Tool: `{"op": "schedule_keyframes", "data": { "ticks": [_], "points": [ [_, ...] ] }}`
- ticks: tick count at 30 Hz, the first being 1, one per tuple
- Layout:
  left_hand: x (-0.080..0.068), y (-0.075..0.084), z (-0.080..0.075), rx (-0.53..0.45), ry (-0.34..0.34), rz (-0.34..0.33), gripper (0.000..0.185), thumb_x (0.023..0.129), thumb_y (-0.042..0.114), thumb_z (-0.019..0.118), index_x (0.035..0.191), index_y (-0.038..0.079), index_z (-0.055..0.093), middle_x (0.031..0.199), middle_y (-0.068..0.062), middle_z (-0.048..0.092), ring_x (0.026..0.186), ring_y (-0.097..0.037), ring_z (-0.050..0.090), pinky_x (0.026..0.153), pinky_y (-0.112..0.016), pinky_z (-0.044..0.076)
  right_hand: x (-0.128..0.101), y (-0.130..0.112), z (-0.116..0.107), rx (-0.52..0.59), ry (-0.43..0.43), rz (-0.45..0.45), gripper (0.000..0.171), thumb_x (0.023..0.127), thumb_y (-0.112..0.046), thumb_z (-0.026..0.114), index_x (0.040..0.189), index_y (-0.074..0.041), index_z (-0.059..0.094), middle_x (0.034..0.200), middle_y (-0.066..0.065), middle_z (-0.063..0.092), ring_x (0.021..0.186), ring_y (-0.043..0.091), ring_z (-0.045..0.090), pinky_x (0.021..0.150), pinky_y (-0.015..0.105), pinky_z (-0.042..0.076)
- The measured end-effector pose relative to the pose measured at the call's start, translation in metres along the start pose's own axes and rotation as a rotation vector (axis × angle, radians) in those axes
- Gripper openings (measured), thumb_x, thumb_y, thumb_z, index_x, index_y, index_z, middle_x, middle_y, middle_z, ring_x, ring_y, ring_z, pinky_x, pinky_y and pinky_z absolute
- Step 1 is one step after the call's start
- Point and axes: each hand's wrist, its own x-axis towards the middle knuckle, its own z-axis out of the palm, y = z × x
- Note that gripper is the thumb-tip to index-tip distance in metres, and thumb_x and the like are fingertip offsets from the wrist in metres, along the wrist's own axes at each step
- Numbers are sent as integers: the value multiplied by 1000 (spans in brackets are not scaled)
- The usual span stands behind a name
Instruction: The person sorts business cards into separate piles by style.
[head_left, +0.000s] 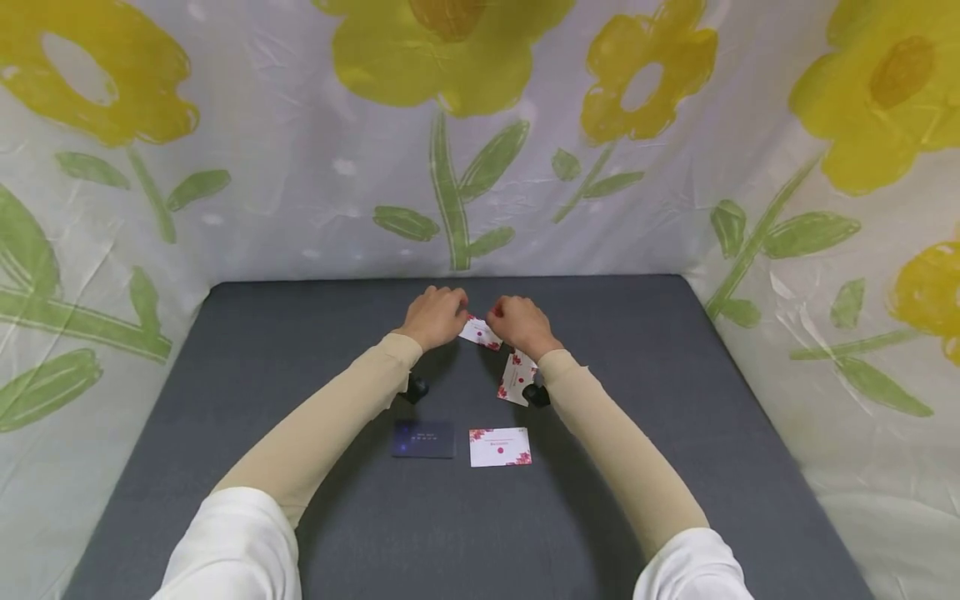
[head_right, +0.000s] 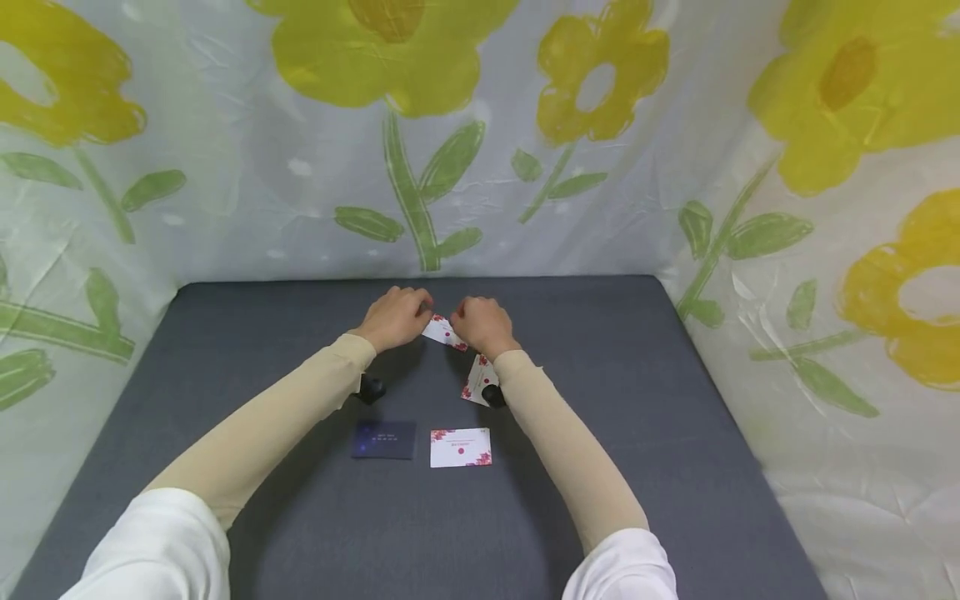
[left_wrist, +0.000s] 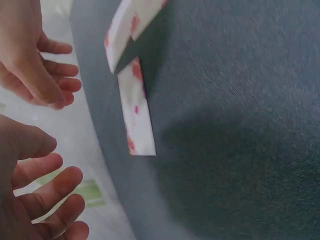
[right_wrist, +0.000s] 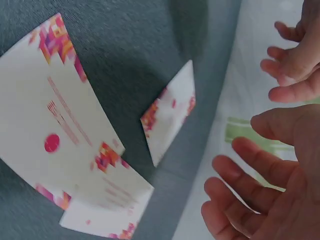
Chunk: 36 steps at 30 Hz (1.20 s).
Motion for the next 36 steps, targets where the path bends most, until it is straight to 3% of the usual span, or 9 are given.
{"op": "schedule_keyframes", "data": {
  "ticks": [2,5,9,15,26,30,36],
  "points": [
    [3,-4,5,8,-20,-6,35,106,23,54,136,8,64,130,-16,69,119,-38,59,104,-51,50,1,1,7,-34,-5,3,35,107,-34,55,127,-9,71,119,11,73,104,29,69,87,43,56],
    [5,-7,13,27,-51,-3,36,106,23,55,138,9,64,132,-17,68,121,-39,58,106,-52,49,1,4,16,-97,-25,15,45,107,-39,56,137,-8,66,136,15,66,128,36,60,108,50,50],
    [7,-9,23,71,-79,18,37,106,21,56,141,10,62,135,-19,65,125,-41,55,108,-54,47,1,8,27,-174,-39,46,61,105,-50,56,147,-5,56,147,19,57,139,39,50,118,53,41],
    [9,-10,36,26,-137,-11,45,106,21,56,150,11,53,146,-22,55,138,-41,47,116,-55,41,2,12,42,-237,-101,89,78,101,-59,59,155,-5,45,153,21,45,142,39,39,120,54,34],
    [24,-11,50,-43,-194,-94,54,107,16,48,161,18,39,153,-22,41,142,-40,38,106,-58,47,4,8,40,-209,-82,74,61,101,-49,64,149,-13,53,148,21,47,142,39,39,119,54,34],
    [29,-11,53,-24,-210,-120,57,108,16,49,164,19,35,154,-21,38,142,-39,37,106,-57,45,7,8,41,-184,-87,74,56,101,-47,65,147,-16,55,148,21,47,141,39,40,118,55,35],
    [27,-8,52,46,-229,-116,58,104,15,57,160,16,42,151,-21,37,141,-39,36,110,-57,43,9,10,39,-166,-103,56,54,98,-44,71,143,-18,58,143,19,49,132,37,42,112,54,36]
  ]
}}
